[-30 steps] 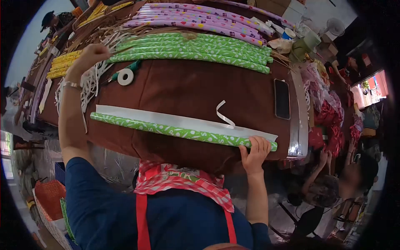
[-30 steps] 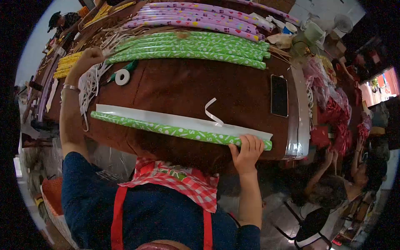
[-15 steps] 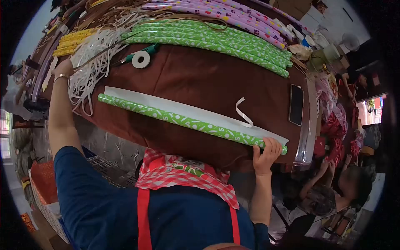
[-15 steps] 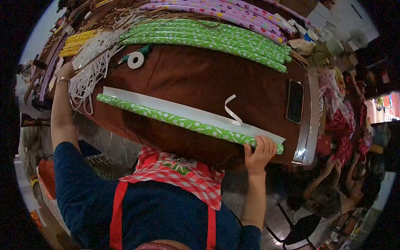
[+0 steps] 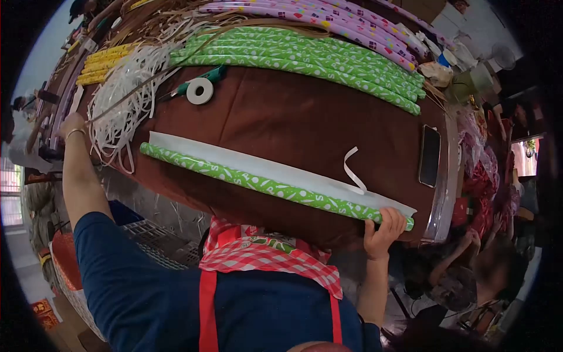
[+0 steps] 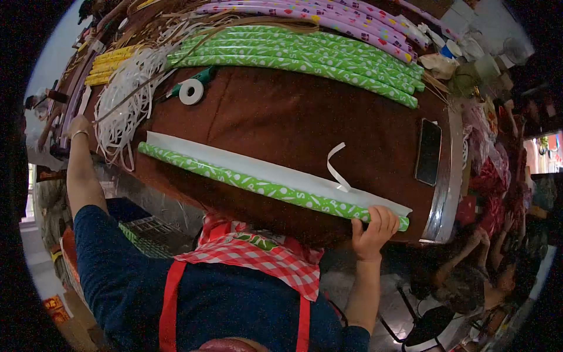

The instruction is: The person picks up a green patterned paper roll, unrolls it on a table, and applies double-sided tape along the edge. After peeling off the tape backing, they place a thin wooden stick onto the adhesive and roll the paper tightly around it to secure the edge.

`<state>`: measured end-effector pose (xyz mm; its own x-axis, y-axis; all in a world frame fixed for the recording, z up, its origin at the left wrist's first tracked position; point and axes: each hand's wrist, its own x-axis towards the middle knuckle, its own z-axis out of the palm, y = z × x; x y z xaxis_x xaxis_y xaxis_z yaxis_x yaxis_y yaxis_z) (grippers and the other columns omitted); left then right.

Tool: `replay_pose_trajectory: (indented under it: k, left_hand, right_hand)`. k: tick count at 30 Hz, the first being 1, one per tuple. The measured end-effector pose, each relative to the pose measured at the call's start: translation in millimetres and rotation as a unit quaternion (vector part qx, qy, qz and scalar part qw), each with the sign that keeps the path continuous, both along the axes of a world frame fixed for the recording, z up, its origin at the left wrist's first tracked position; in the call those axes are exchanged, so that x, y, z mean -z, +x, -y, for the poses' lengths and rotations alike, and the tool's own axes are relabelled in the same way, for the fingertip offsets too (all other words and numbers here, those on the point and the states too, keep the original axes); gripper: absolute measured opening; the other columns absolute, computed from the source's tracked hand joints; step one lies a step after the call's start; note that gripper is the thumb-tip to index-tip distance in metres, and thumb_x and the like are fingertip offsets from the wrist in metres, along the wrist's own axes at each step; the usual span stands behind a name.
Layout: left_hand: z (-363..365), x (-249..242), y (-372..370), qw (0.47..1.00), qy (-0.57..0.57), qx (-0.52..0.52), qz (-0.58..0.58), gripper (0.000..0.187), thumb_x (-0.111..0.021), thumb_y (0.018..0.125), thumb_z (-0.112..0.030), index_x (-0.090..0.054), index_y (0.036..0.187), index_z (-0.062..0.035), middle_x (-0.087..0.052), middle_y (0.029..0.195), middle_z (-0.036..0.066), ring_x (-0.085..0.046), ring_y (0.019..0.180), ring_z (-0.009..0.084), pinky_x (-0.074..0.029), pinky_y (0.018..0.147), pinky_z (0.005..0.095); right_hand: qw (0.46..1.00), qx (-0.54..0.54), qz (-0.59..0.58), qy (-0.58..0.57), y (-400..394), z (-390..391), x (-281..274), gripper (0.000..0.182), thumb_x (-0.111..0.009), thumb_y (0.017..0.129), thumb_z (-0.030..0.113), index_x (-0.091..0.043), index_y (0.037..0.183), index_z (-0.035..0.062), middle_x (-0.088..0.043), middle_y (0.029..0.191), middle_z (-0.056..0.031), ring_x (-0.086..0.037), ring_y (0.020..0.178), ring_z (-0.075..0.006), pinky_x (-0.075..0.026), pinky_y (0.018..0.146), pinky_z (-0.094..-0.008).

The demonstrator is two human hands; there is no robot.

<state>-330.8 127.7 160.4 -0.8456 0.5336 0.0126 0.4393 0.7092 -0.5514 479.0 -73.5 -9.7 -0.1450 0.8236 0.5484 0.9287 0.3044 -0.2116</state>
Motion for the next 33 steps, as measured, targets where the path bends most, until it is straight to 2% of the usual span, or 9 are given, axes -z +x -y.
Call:
replay_pose_trajectory:
  k: [2, 3, 4, 6, 8, 13, 22, 25, 33]
  left_hand:
    - [-23, 8, 37, 0.992, 0.017, 0.091, -0.089, 0.034, -0.053, 0.095, -0.03, -0.064, 0.125, -0.017, -0.053, 0.14, 0.009, -0.053, 0.124, 0.0348, -0.031, 0.102, 0.0688]
    - [-41, 20, 45, 0.958, 0.183, 0.188, -0.114, 0.031, -0.048, 0.095, -0.023, -0.066, 0.119, -0.0173, -0.056, 0.135, 0.008, -0.056, 0.121, 0.032, -0.035, 0.099, 0.0663]
    - [-62, 18, 73, 0.967, 0.061, 0.223, -0.108, 0.031, -0.043, 0.095, -0.021, -0.067, 0.115, -0.0173, -0.058, 0.131, 0.008, -0.058, 0.118, 0.0303, -0.042, 0.091, 0.0633]
    - [-113, 35, 109, 0.878, 0.105, 0.461, -0.066, 0.029, -0.045, 0.094, -0.021, -0.067, 0.111, -0.0198, -0.066, 0.116, 0.011, -0.064, 0.107, 0.0302, -0.051, 0.085, 0.05]
    - [-140, 54, 190, 0.854, 0.217, 0.453, 0.135, 0.033, -0.052, 0.092, -0.035, -0.066, 0.113, -0.0137, -0.067, 0.112, 0.014, -0.061, 0.107, 0.0357, -0.05, 0.09, 0.0452]
    - [-185, 116, 276, 0.834, 0.217, 0.471, 0.186, 0.054, -0.064, 0.082, -0.058, -0.069, 0.111, -0.0127, -0.068, 0.111, 0.015, -0.063, 0.106, 0.0329, -0.052, 0.087, 0.045]
    - [-178, 138, 254, 0.759, 0.283, 0.492, 0.319, 0.028, -0.054, 0.094, -0.032, -0.062, 0.107, -0.0078, -0.067, 0.097, 0.02, -0.061, 0.095, 0.0413, -0.049, 0.08, 0.0485]
    - [-121, 71, 324, 0.76, 0.254, 0.525, 0.288, 0.021, -0.054, 0.095, -0.02, -0.058, 0.111, -0.0074, -0.066, 0.097, 0.021, -0.062, 0.094, 0.0395, -0.048, 0.079, 0.0465]
    - [42, 28, 502, 0.486, 0.141, 0.702, 0.501, 0.013, -0.061, 0.086, -0.005, -0.063, 0.099, -0.0003, -0.064, 0.092, 0.017, -0.064, 0.085, 0.0345, -0.05, 0.074, 0.0368]
  right_hand:
    - [1.0, 0.005, 0.015, -0.005, -1, 0, -1, 0.043, -0.054, 0.096, 0.043, -0.055, 0.113, 0.0039, -0.056, 0.11, -0.0128, -0.052, 0.102, -0.0331, -0.033, 0.095, -0.0483]
    - [1.0, 0.005, 0.018, -0.007, -1, 0, -1, 0.043, -0.053, 0.096, 0.043, -0.055, 0.113, 0.004, -0.056, 0.11, -0.0125, -0.052, 0.102, -0.033, -0.033, 0.095, -0.0481]
    - [1.0, 0.007, 0.021, -0.008, 0, 0, -2, 0.043, -0.052, 0.096, 0.044, -0.054, 0.113, 0.0042, -0.056, 0.11, -0.0123, -0.052, 0.102, -0.0329, -0.033, 0.095, -0.048]
    - [1.0, 0.01, 0.026, -0.009, 0, 1, 0, 0.043, -0.052, 0.097, 0.044, -0.054, 0.114, 0.0045, -0.056, 0.11, -0.0121, -0.052, 0.102, -0.0327, -0.033, 0.096, -0.048]
    - [0.999, 0.015, 0.032, -0.008, 0, 1, 0, 0.043, -0.051, 0.097, 0.044, -0.054, 0.114, 0.0048, -0.056, 0.111, -0.012, -0.052, 0.103, -0.0326, -0.033, 0.096, -0.048]
    - [1.0, 0.015, 0.019, -0.016, 1, 3, 1, 0.043, -0.05, 0.097, 0.045, -0.054, 0.115, 0.0064, -0.056, 0.112, -0.0118, -0.051, 0.106, -0.0318, -0.03, 0.1, -0.0482]
    - [1.0, 0.01, -0.002, -0.001, -1, 0, 2, 0.042, -0.06, 0.093, 0.042, -0.056, 0.11, 0.0046, -0.057, 0.108, -0.0122, -0.052, 0.101, -0.0323, -0.034, 0.091, -0.0469]
    - [0.999, 0.037, -0.008, -0.001, -5, 0, 2, 0.041, -0.063, 0.09, 0.042, -0.057, 0.11, 0.0066, -0.056, 0.112, -0.0102, -0.05, 0.105, -0.0315, -0.033, 0.096, -0.0455]
    - [0.999, 0.038, -0.025, 0.029, -8, -2, 5, 0.042, -0.069, 0.085, 0.04, -0.058, 0.112, 0.009, -0.057, 0.11, -0.007, -0.051, 0.106, -0.0282, -0.032, 0.098, -0.046]
